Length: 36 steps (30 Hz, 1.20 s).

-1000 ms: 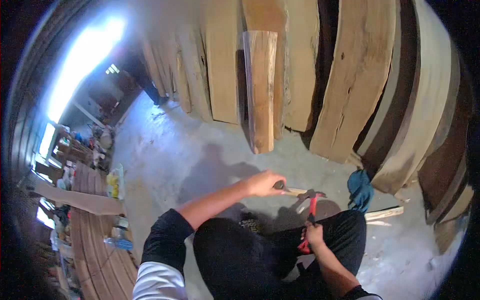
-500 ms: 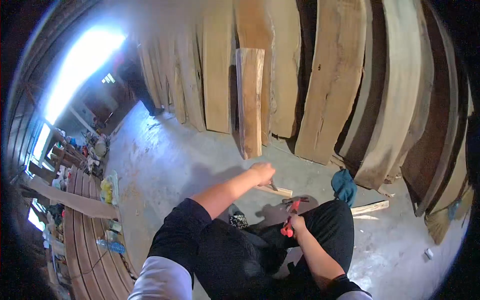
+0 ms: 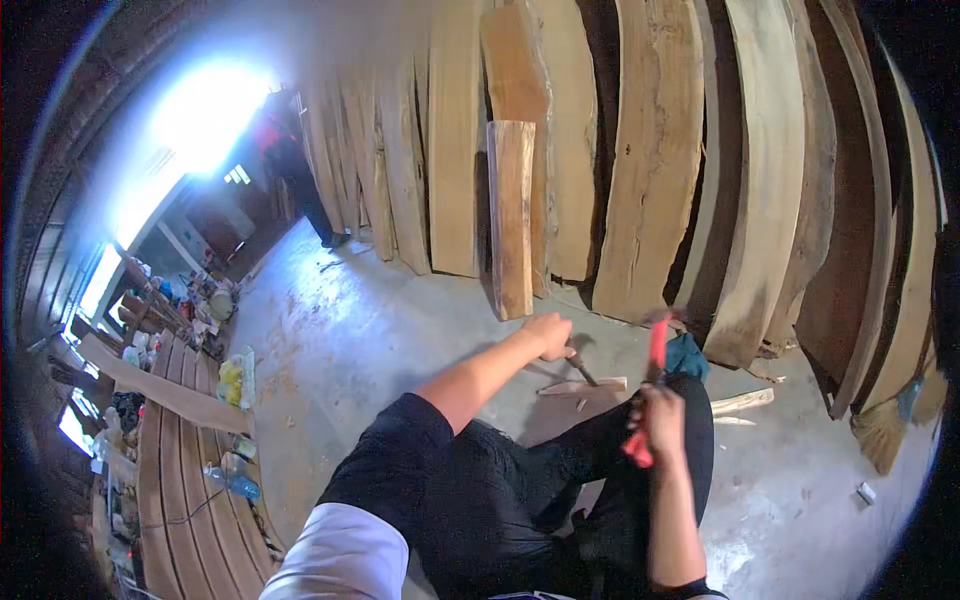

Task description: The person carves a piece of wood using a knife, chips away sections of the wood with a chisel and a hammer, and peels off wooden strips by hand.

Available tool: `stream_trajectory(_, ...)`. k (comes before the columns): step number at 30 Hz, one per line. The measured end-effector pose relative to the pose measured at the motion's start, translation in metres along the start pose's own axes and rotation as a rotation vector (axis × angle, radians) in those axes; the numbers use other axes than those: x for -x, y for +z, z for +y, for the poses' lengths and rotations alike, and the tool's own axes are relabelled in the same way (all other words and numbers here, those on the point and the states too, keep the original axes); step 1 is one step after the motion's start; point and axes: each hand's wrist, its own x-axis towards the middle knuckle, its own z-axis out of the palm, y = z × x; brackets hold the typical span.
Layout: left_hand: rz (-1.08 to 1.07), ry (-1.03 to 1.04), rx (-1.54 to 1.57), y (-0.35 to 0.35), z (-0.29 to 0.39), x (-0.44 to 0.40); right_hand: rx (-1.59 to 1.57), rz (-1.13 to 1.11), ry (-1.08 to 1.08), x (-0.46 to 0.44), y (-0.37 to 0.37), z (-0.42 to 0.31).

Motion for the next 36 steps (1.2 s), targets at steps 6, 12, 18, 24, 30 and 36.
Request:
stream_trajectory(6,0.101,0.007,0.035,-0.018,0.0,0.049,0.145,0.205,-0.154,0.024,-0.114,-0.045)
stream_trajectory(12,0.168,-0.057,0.11,0.001,-0.024,0.082,0.12,0.312,0.105,0.035,-0.225,0.046)
stream_trajectory(18,0.11,-0.069,0.081,0.02,-0.054,0.035,0.78,0.55,0.061,0.088,-0.272,0.221)
stream_trajectory(24,0.074,-0.061,-0.02,-0.015,-0.024,0.002,1.105,0.636,-0.145,0.095,-0.259,0.233)
stream_trajectory(30,0.031,-0.072,0.139,-0.004,-0.019,-0.025,0.809,0.497,0.013,0.116,-0.25,0.216)
stream_trajectory(36,-0.003,-0.051,0.089,-0.003,-0.002,-0.03,1.112,0.505,-0.085,0.138,-0.245,0.222)
